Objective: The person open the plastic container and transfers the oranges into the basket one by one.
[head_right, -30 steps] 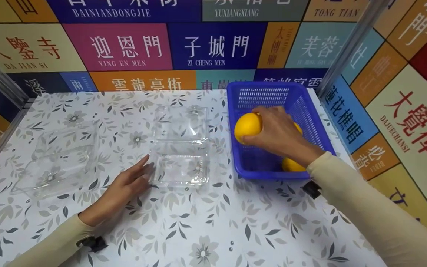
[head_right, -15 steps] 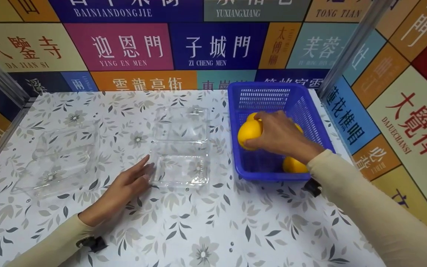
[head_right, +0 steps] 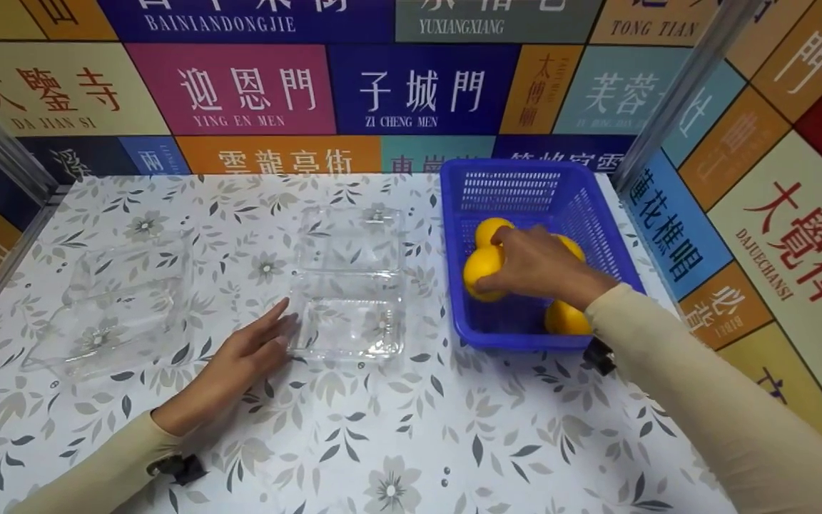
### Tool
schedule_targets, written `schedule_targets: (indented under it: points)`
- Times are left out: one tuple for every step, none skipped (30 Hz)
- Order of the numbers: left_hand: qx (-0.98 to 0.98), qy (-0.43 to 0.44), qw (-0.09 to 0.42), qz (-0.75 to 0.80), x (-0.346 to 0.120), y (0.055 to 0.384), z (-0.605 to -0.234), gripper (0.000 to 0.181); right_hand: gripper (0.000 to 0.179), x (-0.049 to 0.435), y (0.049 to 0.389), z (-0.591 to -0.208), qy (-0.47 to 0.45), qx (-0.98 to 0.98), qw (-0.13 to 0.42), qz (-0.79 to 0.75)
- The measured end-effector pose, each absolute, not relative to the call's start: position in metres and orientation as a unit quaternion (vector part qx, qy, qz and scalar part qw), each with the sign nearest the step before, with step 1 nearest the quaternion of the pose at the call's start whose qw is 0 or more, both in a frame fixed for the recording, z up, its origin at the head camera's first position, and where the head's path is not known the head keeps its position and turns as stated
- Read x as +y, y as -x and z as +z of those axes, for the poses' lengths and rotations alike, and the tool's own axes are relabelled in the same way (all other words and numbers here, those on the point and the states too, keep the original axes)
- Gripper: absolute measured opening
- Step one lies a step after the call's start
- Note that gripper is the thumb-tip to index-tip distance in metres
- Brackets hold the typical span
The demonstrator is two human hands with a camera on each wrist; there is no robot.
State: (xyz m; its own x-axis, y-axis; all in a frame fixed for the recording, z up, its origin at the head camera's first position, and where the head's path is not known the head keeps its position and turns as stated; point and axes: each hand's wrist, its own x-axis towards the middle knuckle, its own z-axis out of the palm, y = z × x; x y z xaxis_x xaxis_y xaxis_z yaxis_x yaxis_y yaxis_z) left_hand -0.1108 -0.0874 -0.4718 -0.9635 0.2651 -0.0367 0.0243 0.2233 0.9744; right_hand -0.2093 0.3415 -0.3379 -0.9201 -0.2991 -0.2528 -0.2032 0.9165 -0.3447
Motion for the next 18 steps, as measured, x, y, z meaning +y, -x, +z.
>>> schedule_targets:
  points:
    - [0.776, -0.095, 0.097, 0.615, -0.087, 0.111, -0.472, 0.068, 0.095, 0.342, 0.21, -0.338, 0.134, 0.967, 0.155, -0.154]
    - [0.777, -0.096, 0.097, 0.615, -0.087, 0.111, -0.472, 0.068, 0.094, 0.342, 0.211, -0.339, 0.139, 0.966, 0.158, -0.15]
    - [0.777, -0.097, 0.097, 0.614, -0.087, 0.111, -0.472, 0.068, 0.094, 0.342, 0.212, -0.34, 0.141, 0.966, 0.161, -0.146]
    - [0.779, -0.097, 0.098, 0.611, -0.087, 0.112, -0.472, 0.068, 0.094, 0.342, 0.213, -0.341, 0.144, 0.966, 0.165, -0.141]
    - [0.78, -0.099, 0.098, 0.61, -0.087, 0.112, -0.472, 0.068, 0.094, 0.342, 0.214, -0.342, 0.145, 0.965, 0.167, -0.139]
    - [0.78, -0.099, 0.096, 0.61, -0.087, 0.112, -0.472, 0.068, 0.094, 0.342, 0.215, -0.343, 0.145, 0.965, 0.171, -0.137]
    - [0.78, -0.101, 0.094, 0.611, -0.088, 0.112, -0.472, 0.069, 0.094, 0.342, 0.216, -0.345, 0.146, 0.964, 0.174, -0.135]
    - [0.779, -0.101, 0.094, 0.611, -0.088, 0.113, -0.473, 0.069, 0.093, 0.342, 0.217, -0.346, 0.147, 0.964, 0.176, -0.132]
    - [0.779, -0.103, 0.093, 0.611, -0.088, 0.113, -0.473, 0.069, 0.094, 0.342, 0.218, -0.347, 0.147, 0.964, 0.179, -0.131]
    - [0.779, -0.103, 0.093, 0.612, -0.088, 0.113, -0.473, 0.069, 0.094, 0.341, 0.219, -0.348, 0.147, 0.964, 0.181, -0.13]
    - [0.779, -0.104, 0.092, 0.612, -0.088, 0.113, -0.473, 0.068, 0.094, 0.341, 0.22, -0.349, 0.147, 0.963, 0.184, -0.131]
    - [0.778, -0.105, 0.091, 0.613, -0.088, 0.113, -0.474, 0.068, 0.094, 0.341, 0.22, -0.35, 0.146, 0.963, 0.186, -0.131]
    - [0.776, -0.105, 0.092, 0.615, -0.088, 0.112, -0.474, 0.068, 0.093, 0.341, 0.221, -0.351, 0.147, 0.962, 0.187, -0.131]
    - [0.775, -0.105, 0.093, 0.616, -0.088, 0.112, -0.474, 0.068, 0.094, 0.341, 0.222, -0.351, 0.146, 0.962, 0.19, -0.131]
    - [0.774, -0.104, 0.094, 0.617, -0.088, 0.112, -0.474, 0.068, 0.093, 0.341, 0.222, -0.352, 0.146, 0.961, 0.193, -0.131]
    - [0.774, -0.103, 0.096, 0.618, -0.088, 0.112, -0.474, 0.069, 0.093, 0.341, 0.222, -0.353, 0.145, 0.961, 0.196, -0.131]
    - [0.773, -0.102, 0.097, 0.618, -0.088, 0.112, -0.474, 0.069, 0.093, 0.341, 0.223, -0.354, 0.145, 0.961, 0.198, -0.131]
    - [0.772, -0.1, 0.098, 0.62, -0.088, 0.112, -0.473, 0.069, 0.093, 0.341, 0.223, -0.355, 0.145, 0.96, 0.2, -0.13]
